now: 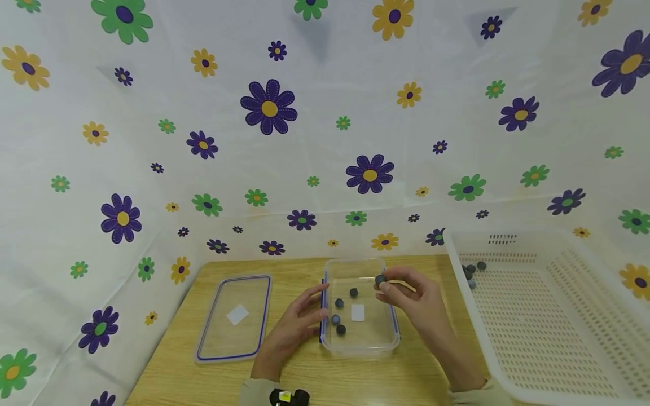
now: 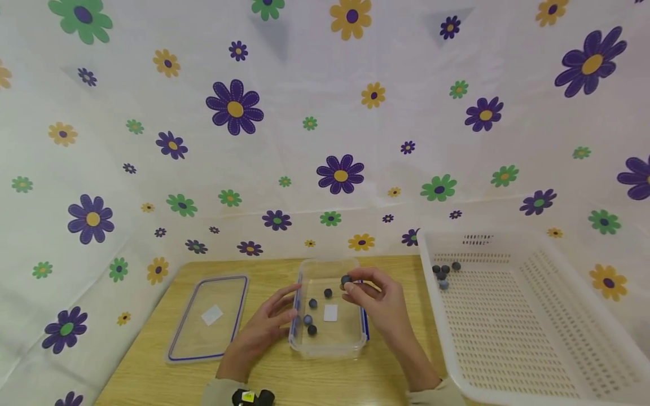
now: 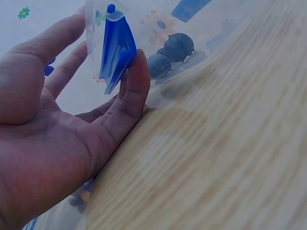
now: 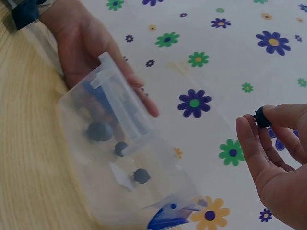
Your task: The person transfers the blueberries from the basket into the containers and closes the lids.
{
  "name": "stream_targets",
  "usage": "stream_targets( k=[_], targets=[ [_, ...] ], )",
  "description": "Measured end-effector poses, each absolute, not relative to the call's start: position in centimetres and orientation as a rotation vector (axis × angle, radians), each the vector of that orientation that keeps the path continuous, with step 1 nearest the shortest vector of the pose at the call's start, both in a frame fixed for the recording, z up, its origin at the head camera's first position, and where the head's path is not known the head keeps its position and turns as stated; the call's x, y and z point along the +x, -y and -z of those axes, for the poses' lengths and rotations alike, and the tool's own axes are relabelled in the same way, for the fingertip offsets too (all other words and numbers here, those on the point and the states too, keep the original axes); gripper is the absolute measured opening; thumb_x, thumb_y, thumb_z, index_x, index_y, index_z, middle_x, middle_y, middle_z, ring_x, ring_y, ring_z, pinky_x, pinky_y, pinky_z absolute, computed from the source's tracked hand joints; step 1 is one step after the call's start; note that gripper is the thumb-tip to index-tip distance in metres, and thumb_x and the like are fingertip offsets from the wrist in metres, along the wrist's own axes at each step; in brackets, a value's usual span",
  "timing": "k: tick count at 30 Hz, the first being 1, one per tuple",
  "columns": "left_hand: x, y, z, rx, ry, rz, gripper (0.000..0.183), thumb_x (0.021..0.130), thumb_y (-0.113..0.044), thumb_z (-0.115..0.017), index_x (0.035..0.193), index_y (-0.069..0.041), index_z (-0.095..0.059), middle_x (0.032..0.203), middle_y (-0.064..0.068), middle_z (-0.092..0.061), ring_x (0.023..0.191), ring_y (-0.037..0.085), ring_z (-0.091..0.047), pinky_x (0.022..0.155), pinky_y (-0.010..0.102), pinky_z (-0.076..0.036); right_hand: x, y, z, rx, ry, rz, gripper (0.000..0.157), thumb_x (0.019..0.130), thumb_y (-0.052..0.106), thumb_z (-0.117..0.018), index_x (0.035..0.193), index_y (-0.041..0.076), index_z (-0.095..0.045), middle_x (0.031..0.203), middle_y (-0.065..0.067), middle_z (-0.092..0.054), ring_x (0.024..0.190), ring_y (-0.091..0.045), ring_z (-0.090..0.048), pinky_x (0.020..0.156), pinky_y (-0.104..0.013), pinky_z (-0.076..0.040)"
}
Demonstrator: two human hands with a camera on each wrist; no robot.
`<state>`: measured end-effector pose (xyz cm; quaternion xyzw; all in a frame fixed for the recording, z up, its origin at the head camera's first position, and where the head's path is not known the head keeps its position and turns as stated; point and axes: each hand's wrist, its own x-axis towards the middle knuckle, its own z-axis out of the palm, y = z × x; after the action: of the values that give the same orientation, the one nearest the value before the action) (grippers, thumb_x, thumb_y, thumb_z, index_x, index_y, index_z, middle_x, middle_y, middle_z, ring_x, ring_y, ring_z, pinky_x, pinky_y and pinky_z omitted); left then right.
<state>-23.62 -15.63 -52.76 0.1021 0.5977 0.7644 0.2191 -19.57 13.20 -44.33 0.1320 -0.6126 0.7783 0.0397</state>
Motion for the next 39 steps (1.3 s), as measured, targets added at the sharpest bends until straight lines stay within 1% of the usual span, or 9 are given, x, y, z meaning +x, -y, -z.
stream_targets(
  k=[4,10,14,19,21,27,35,39],
  targets=[
    [-23.7,15.8,52.7,0.285,-1.658,-2.112,0.063,0.102,-0.009,-0.063,0.159,-0.018,-0.039,0.163,0.018,-0.031,0.135,0.035,-0.049,0.099,0.05,-0.052,-19.8,-12.6,45.4,0.36,1.871,-2.4,0.03,0.095,-0.002,-0.07,0.12,-0.015,-0.059,0.115,-0.016,-0.066,0.1,-0.025,-0.073,0.086,-0.043,-0.058],
    [-23.7,15.9,52.6,0.278,-1.659,-2.122,0.066,0.1,-0.013,-0.068,0.159,-0.018,-0.039,0.162,0.018,-0.033,0.134,0.033,-0.05,0.098,0.05,-0.052,-19.9,-11.5,46.9,0.372,1.943,-2.382,0.029,0.095,-0.001,-0.07,0.119,-0.014,-0.061,0.122,-0.026,-0.06,0.099,-0.024,-0.073,0.085,-0.041,-0.059],
    [-23.7,15.9,52.7,0.263,-1.656,-2.129,0.066,0.099,-0.012,-0.069,0.158,-0.018,-0.04,0.161,0.017,-0.034,0.134,0.032,-0.05,0.098,0.05,-0.053,-20.0,-11.0,47.7,0.39,1.962,-2.372,0.028,0.095,0.0,-0.071,0.118,-0.014,-0.062,0.121,-0.03,-0.059,0.098,-0.026,-0.073,0.084,-0.042,-0.059],
    [-23.7,16.0,52.8,0.264,-1.64,-2.129,0.065,0.1,-0.009,-0.068,0.158,-0.019,-0.041,0.161,0.017,-0.035,0.134,0.032,-0.05,0.097,0.05,-0.053,-19.8,-10.7,48.0,0.348,1.986,-2.349,0.027,0.095,0.0,-0.072,0.117,-0.012,-0.064,0.116,-0.028,-0.063,0.098,-0.033,-0.072,0.082,-0.04,-0.06],
    [-23.6,15.9,52.8,0.259,-1.639,-2.127,0.065,0.1,-0.009,-0.067,0.158,-0.018,-0.04,0.161,0.017,-0.035,0.134,0.032,-0.05,0.097,0.049,-0.053,-19.8,-10.7,48.0,0.345,2.01,-2.338,0.028,0.095,0.001,-0.071,0.118,-0.012,-0.063,0.117,-0.028,-0.063,0.098,-0.033,-0.072,0.083,-0.04,-0.06],
    [-23.6,15.8,52.7,0.261,-1.646,-2.13,0.064,0.101,-0.008,-0.066,0.158,-0.018,-0.04,0.16,0.017,-0.036,0.134,0.033,-0.05,0.098,0.05,-0.053,-19.8,-10.8,47.9,0.376,2.036,-2.319,0.028,0.096,0.003,-0.07,0.12,-0.01,-0.063,0.119,-0.027,-0.063,0.098,-0.027,-0.072,0.085,-0.04,-0.059],
    [-23.5,15.6,52.7,0.266,-1.649,-2.124,0.064,0.1,-0.009,-0.067,0.158,-0.019,-0.041,0.161,0.017,-0.035,0.134,0.033,-0.05,0.098,0.051,-0.053,-19.7,-10.9,47.7,0.319,2.079,-2.288,0.022,0.097,-0.001,-0.067,0.116,-0.012,-0.065,0.114,-0.022,-0.065,0.098,-0.036,-0.072,0.083,-0.038,-0.06],
    [-23.6,15.5,52.7,0.274,-1.655,-2.124,0.063,0.1,-0.008,-0.066,0.158,-0.019,-0.042,0.161,0.017,-0.033,0.134,0.033,-0.049,0.097,0.051,-0.052,-19.6,-11.0,47.6,0.342,2.071,-2.291,0.021,0.097,0.0,-0.068,0.115,-0.011,-0.065,0.113,-0.023,-0.065,0.097,-0.033,-0.072,0.082,-0.038,-0.06]
  ],
)
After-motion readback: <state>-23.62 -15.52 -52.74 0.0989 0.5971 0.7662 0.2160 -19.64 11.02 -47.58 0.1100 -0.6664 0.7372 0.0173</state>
